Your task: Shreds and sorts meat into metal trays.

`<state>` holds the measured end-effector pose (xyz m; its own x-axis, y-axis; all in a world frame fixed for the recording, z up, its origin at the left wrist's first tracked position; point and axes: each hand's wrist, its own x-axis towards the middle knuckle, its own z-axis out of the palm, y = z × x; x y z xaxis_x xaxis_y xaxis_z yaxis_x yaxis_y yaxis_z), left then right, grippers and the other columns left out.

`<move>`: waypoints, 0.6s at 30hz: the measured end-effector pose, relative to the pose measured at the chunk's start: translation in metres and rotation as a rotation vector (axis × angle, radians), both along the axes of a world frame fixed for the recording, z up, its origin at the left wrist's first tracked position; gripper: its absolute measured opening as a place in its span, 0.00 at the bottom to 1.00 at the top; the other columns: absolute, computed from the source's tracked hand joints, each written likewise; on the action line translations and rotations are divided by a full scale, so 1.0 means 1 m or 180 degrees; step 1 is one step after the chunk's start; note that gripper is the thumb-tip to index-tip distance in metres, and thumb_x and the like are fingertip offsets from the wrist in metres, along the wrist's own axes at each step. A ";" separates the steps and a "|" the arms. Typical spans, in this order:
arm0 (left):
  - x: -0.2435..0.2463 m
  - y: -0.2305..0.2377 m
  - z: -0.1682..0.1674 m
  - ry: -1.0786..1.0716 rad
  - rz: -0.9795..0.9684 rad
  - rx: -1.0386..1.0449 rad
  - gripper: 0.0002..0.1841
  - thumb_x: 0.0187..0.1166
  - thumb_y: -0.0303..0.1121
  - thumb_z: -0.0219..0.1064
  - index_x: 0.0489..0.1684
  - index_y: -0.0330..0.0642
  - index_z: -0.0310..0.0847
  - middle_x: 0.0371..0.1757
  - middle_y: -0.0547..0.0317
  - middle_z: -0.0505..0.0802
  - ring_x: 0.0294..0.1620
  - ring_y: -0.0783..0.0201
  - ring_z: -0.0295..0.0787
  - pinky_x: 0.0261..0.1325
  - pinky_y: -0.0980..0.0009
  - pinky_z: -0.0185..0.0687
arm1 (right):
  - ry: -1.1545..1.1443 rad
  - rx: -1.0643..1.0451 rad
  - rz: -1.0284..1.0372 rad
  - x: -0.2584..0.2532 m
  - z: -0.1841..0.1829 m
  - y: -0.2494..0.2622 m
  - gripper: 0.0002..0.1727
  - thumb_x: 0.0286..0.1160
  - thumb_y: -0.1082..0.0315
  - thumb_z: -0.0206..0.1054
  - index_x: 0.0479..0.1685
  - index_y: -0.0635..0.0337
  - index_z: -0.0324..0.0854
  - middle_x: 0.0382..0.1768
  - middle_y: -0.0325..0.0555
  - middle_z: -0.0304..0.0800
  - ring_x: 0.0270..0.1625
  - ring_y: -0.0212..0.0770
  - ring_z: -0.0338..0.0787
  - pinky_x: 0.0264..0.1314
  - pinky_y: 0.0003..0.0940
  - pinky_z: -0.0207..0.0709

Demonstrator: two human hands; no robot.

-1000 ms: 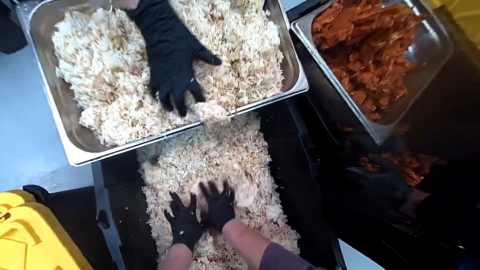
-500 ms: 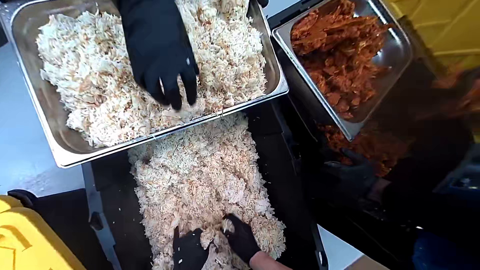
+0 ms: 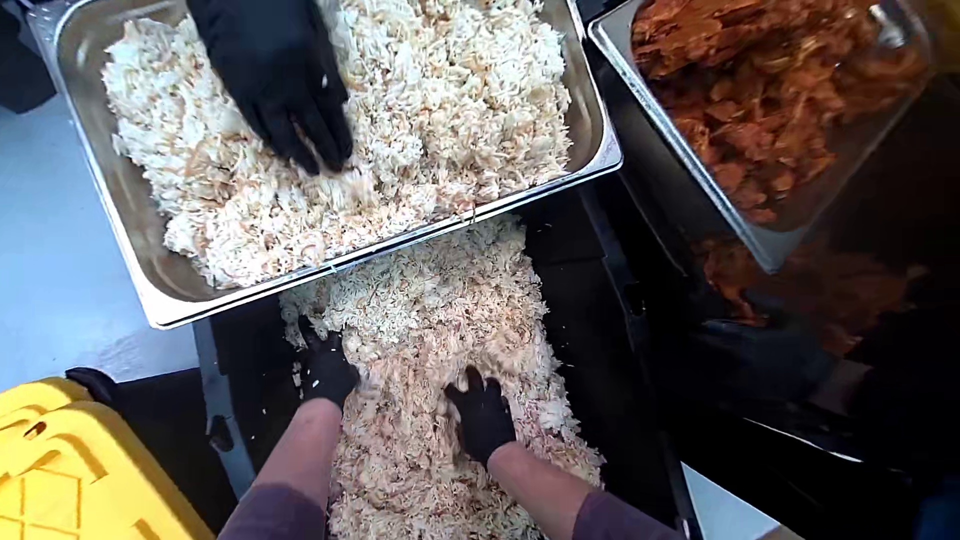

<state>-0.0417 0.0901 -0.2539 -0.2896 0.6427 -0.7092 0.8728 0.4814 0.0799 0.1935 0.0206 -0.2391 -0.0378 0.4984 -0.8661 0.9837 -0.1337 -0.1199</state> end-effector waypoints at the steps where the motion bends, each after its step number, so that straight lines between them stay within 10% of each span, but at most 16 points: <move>1: -0.002 0.009 -0.002 0.0100 -0.0012 -0.0140 0.43 0.61 0.36 0.84 0.82 0.37 0.70 0.93 0.29 0.46 0.83 0.23 0.62 0.71 0.33 0.76 | 0.0065 0.0035 -0.0026 0.003 0.004 -0.005 0.41 0.59 0.73 0.76 0.81 0.37 0.76 0.92 0.64 0.51 0.88 0.77 0.56 0.72 0.74 0.71; 6: -0.016 0.018 0.006 0.0101 -0.0181 -0.0270 0.39 0.66 0.42 0.81 0.78 0.35 0.74 0.88 0.26 0.61 0.80 0.29 0.71 0.73 0.36 0.75 | 0.0714 0.0764 -0.1640 0.032 0.019 -0.004 0.36 0.60 0.76 0.75 0.77 0.49 0.80 0.77 0.61 0.79 0.78 0.60 0.78 0.81 0.54 0.72; 11: 0.027 -0.066 0.038 -0.0591 -0.0241 -0.0565 0.35 0.73 0.39 0.72 0.84 0.41 0.71 0.82 0.34 0.76 0.82 0.36 0.73 0.80 0.38 0.68 | 0.1718 0.1509 -0.2695 0.032 0.030 0.015 0.30 0.59 0.87 0.74 0.67 0.66 0.83 0.65 0.56 0.89 0.63 0.46 0.91 0.68 0.44 0.85; 14: 0.049 -0.085 0.061 -0.0832 0.0054 -0.0399 0.29 0.72 0.34 0.69 0.77 0.38 0.78 0.75 0.39 0.84 0.78 0.42 0.79 0.80 0.43 0.70 | 0.1390 0.1496 -0.2479 0.021 0.033 0.042 0.19 0.63 0.70 0.84 0.52 0.66 0.87 0.47 0.58 0.93 0.49 0.50 0.94 0.59 0.52 0.86; 18: 0.037 -0.068 0.076 -0.1120 0.0615 0.0527 0.40 0.71 0.60 0.73 0.65 0.26 0.83 0.62 0.35 0.92 0.73 0.42 0.84 0.85 0.40 0.61 | 0.0787 0.1375 -0.1541 0.004 0.051 0.094 0.29 0.82 0.41 0.66 0.41 0.64 0.91 0.40 0.61 0.93 0.50 0.62 0.91 0.54 0.67 0.78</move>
<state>-0.0043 0.0222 -0.1781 -0.1748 0.7139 -0.6781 0.6737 0.5890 0.4464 0.1976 0.1146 -0.1883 0.1049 0.8072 -0.5809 0.7624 -0.4404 -0.4742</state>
